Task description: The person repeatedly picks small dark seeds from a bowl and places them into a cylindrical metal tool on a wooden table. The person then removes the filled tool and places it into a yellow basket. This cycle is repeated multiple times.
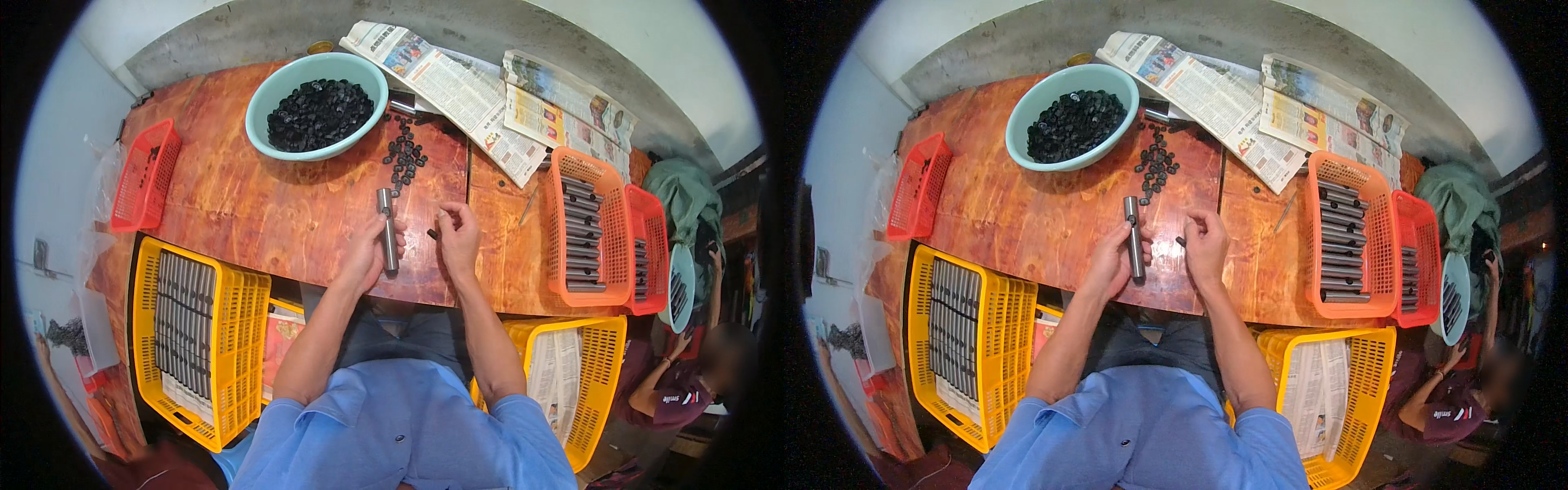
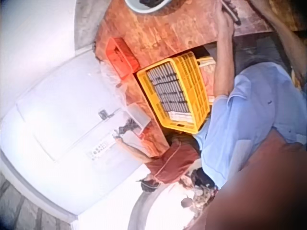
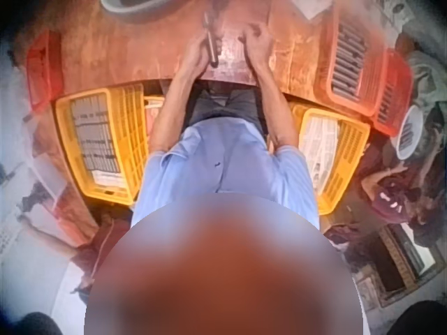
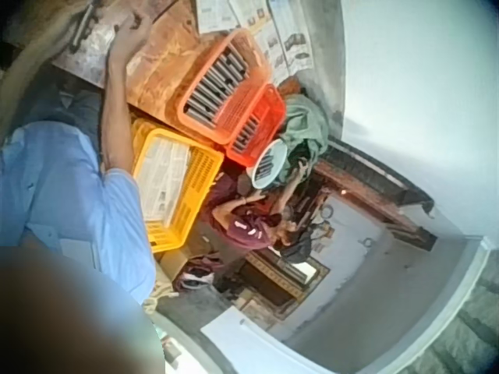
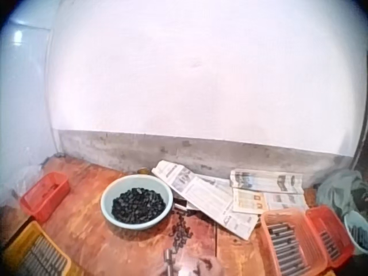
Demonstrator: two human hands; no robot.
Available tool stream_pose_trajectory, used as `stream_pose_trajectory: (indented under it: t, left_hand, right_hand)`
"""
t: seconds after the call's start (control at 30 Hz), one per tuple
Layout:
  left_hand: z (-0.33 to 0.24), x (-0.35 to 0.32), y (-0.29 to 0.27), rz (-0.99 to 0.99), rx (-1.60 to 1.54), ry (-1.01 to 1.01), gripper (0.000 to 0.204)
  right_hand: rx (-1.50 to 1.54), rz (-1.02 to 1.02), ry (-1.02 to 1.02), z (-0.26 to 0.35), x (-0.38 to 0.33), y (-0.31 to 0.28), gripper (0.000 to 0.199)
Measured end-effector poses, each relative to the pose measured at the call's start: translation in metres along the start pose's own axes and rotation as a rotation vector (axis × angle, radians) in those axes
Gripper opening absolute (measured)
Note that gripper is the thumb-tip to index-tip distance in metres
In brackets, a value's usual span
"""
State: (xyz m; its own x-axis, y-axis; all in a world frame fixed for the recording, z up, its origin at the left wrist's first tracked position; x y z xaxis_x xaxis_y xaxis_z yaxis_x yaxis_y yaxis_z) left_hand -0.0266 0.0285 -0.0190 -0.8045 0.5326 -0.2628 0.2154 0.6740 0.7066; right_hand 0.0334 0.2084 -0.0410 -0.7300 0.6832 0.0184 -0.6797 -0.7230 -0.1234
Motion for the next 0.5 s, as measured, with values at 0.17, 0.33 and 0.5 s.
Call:
stream_pose_trajectory:
  t: [0.17, 0.33, 0.5]
  left_hand:
    - [-0.004, -0.003, -0.008, -0.006, -0.04, 0.006, 0.031]
    - [-0.004, -0.003, -0.008, 0.005, -0.083, 0.007, 0.03]
    - [-0.002, -0.006, 0.001, -0.011, -0.029, 0.026, 0.03]
  right_hand:
    - [-0.276, 0.088, -0.091, 0.032, -0.011, -0.017, 0.016]
    - [-0.532, 0.337, -0.253, 0.044, -0.023, -0.013, 0.018]
    - [-0.343, 0.273, -0.249, 0.046, 0.014, 0.016, 0.016]
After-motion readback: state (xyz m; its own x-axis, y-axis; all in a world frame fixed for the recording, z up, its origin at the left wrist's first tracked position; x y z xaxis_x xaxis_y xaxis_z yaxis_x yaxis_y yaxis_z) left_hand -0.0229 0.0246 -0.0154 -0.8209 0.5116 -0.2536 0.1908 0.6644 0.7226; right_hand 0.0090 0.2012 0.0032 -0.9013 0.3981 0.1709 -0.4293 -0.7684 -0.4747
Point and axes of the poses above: each hand's wrist, its own x-axis towards the middle knuckle, its own y-axis out of the palm, z = x × y, the point moved 1 cm from there along x, towards the middle knuckle, and after that the axes turned 7 degrees about y, right-handed, at the moved point
